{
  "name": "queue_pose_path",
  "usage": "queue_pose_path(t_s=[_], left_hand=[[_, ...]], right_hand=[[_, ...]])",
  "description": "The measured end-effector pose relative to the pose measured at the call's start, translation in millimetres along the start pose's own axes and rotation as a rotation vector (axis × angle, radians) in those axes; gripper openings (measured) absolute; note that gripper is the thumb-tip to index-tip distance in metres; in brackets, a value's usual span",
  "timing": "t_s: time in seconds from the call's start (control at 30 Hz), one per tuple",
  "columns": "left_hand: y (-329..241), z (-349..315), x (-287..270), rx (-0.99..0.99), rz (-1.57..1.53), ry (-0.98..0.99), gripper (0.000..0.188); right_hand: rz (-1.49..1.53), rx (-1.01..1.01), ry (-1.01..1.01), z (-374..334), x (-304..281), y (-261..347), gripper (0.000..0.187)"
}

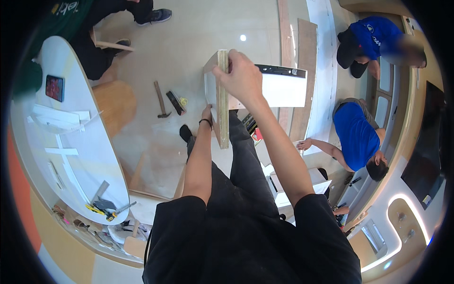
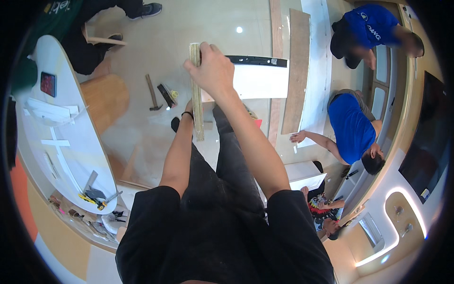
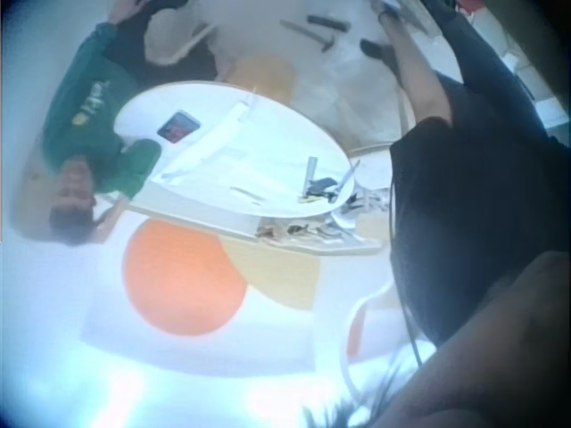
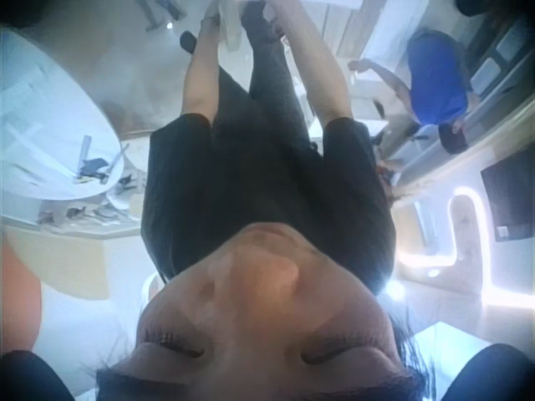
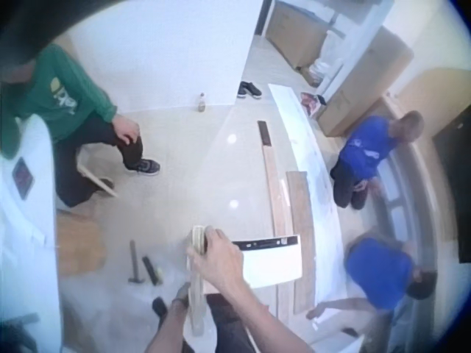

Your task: The person assembles a white drawer unit by hand, fitting side panels and a bottom panel into place. They align edges and press components together to form the box structure.

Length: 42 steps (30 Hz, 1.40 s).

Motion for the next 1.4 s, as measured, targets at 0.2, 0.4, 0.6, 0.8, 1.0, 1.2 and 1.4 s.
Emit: queue_pose_path(t_s=[0.2, 0.4, 0.6, 0.8, 1.0, 1.2, 1.4], left_hand=[[-62, -200, 23, 0.503, 0.266, -0.155, 0.053], [-36, -422, 63, 1.038, 0.348, -0.02, 0.04], [-42, -466, 75, 1.453, 0.746, -0.152, 0.021], [-42, -448, 78, 1.414, 0.978, -0.211, 0.016], [-83, -386, 7, 0.951, 0.435, -0.158, 0.027], [-89, -379, 13, 0.914, 0.332, 0.054, 0.051], [-78, -409, 88, 1.156, 0.578, 0.204, 0.047]], right_hand=[[0.519, 0.105, -0.102, -96, 19, -18, 0.032], [1.143, 0.269, -0.221, -189, 67, -33, 0.031], [1.52, 0.416, -0.502, -224, 93, -32, 0.025], [1.07, 0.291, -0.596, -236, 89, -19, 0.023], [0.794, 0.226, -0.63, -233, 80, -14, 0.02], [1.214, 0.63, -0.857, -245, 106, -60, 0.031], [0.872, 0.301, -0.663, -237, 101, -35, 0.018]])
Point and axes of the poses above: each hand's wrist, its own z-axis towards the middle knuckle, its own x-axis out of the palm, y = z × x, the point moved 8 cm from there along z, towards the middle knuckle, and after that the axes turned 9 degrees about -x, right-handed, at the moved point
